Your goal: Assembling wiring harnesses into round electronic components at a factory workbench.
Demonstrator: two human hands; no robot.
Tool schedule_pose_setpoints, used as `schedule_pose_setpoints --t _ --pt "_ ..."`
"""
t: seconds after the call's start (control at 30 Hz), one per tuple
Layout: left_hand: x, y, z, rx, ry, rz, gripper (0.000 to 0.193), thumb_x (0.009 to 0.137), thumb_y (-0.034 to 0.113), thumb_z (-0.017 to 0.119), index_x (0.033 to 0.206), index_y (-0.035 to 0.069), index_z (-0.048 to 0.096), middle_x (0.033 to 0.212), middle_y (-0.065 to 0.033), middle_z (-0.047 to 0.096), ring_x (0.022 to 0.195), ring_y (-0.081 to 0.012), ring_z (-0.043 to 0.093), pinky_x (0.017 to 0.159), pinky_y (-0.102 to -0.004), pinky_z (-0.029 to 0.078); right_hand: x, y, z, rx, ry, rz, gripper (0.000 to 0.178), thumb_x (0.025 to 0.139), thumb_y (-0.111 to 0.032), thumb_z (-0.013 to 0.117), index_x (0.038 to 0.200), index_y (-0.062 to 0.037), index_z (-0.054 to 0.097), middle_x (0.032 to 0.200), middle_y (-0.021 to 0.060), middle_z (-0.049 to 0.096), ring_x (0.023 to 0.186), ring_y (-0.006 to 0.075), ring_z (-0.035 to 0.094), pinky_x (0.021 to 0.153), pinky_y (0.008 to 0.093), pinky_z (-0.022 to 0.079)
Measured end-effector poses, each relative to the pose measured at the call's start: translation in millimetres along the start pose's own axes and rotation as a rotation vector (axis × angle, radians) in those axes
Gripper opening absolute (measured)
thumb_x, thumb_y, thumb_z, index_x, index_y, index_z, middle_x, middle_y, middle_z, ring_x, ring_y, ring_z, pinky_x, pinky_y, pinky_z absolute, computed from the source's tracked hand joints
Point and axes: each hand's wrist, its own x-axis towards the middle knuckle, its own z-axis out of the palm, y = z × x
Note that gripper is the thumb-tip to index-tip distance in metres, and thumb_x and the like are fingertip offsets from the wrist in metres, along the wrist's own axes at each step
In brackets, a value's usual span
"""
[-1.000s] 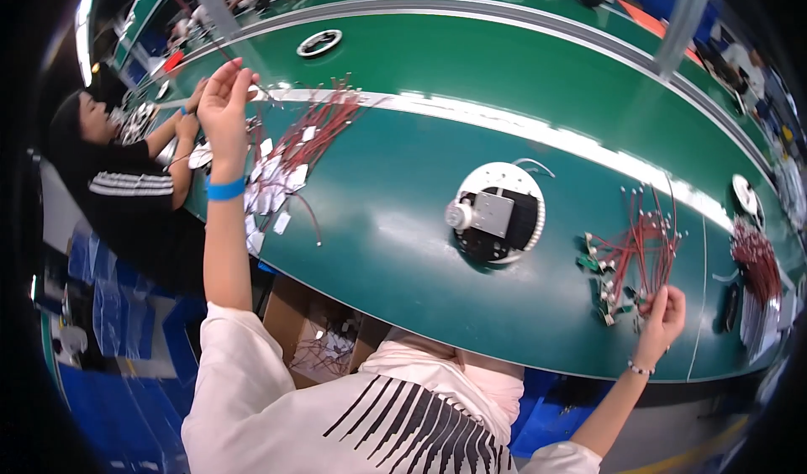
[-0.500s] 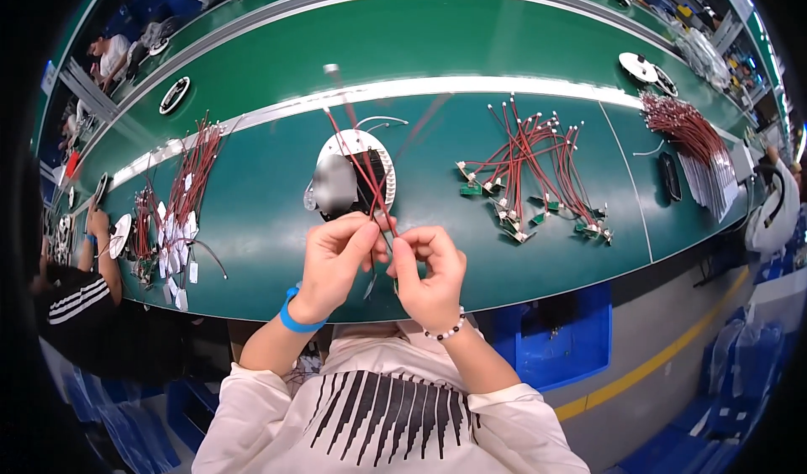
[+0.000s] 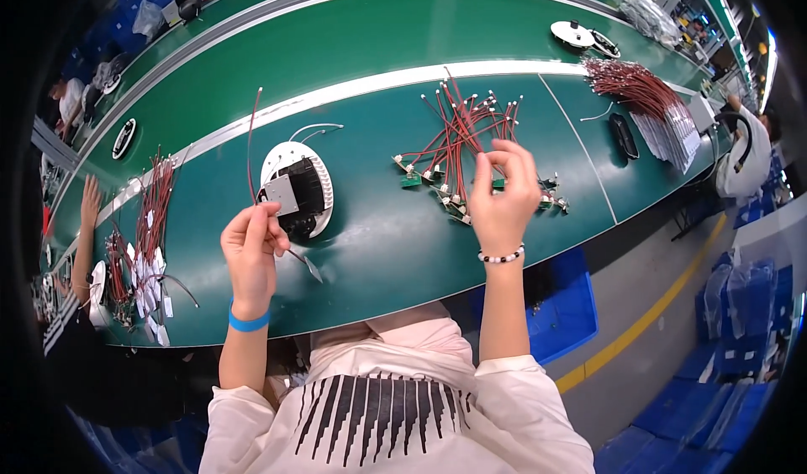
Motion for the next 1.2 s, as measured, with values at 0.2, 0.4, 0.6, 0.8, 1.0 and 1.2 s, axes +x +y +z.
schedule_pose_setpoints --t 0.2,0.4,0.6,0.8,1.0,1.2 --pt "0 7 4 -0.075 0.01 0.073 0.019 0.084 0.011 0.046 0.086 -0.004 0.058 0.06 -0.0038 0.052 0.047 -0.0096 0.049 0.038 -0.0169 0.031 16 -11 -10 0.011 0.309 -0.077 0.002 0.075 0.001 0.053 0.075 -0.0003 0.054 0.085 0.0076 0.057 0.067 0.0113 0.053 0.058 0.0221 0.042" --pt "-1 10 -1 -0.06 0.03 0.093 0.02 0.084 0.012 0.047 0.085 -0.004 0.058 0.059 -0.0036 0.051 0.046 -0.0092 0.048 0.038 -0.0159 0.031 15 5 1 -0.15 -0.191 0.172 0.012 0.073 -0.012 0.057 0.072 0.0001 0.056 0.06 0.0094 0.057 0.052 0.0161 0.055 0.052 0.0265 0.042" --pt "1 8 -3 -0.046 0.031 0.087 0.02 0.084 0.012 0.046 0.085 -0.004 0.058 0.059 -0.0033 0.05 0.046 -0.0085 0.047 0.038 -0.0154 0.03 21 -5 -9 -0.204 -0.223 0.306 0.012 0.076 -0.012 0.054 0.074 -0.0001 0.054 0.062 0.0118 0.058 0.055 0.0209 0.057 0.052 0.0294 0.043" --pt "2 6 0 -0.059 0.021 0.091 0.02 0.084 0.012 0.046 0.085 -0.004 0.058 0.058 -0.0035 0.05 0.045 -0.0084 0.046 0.038 -0.0155 0.031 25 18 8 -0.074 -0.285 0.329 0.014 0.08 -0.014 0.05 0.082 0.0002 0.049 0.057 0.0101 0.057 0.051 0.0156 0.057 0.047 0.0281 0.042" --pt "4 4 0 -0.057 0.019 0.089 0.02 0.084 0.012 0.046 0.085 -0.004 0.058 0.057 -0.0035 0.049 0.044 -0.0085 0.046 0.037 -0.0156 0.03 25 16 3 0.247 -0.407 0.455 0.015 0.085 -0.015 0.042 0.092 -0.0009 0.044 0.06 0.0077 0.058 0.05 0.0102 0.054 0.042 0.0201 0.04" --pt "4 6 5 -0.036 -0.035 0.067 0.018 0.084 0.011 0.046 0.084 -0.003 0.058 0.055 -0.0012 0.048 0.043 -0.0057 0.042 0.037 -0.0154 0.027 27 19 -1 0.634 -0.441 0.51 0.016 0.086 -0.015 0.042 0.094 -0.0012 0.042 0.055 0.0035 0.05 0.046 0.0087 0.049 0.041 0.019 0.038"
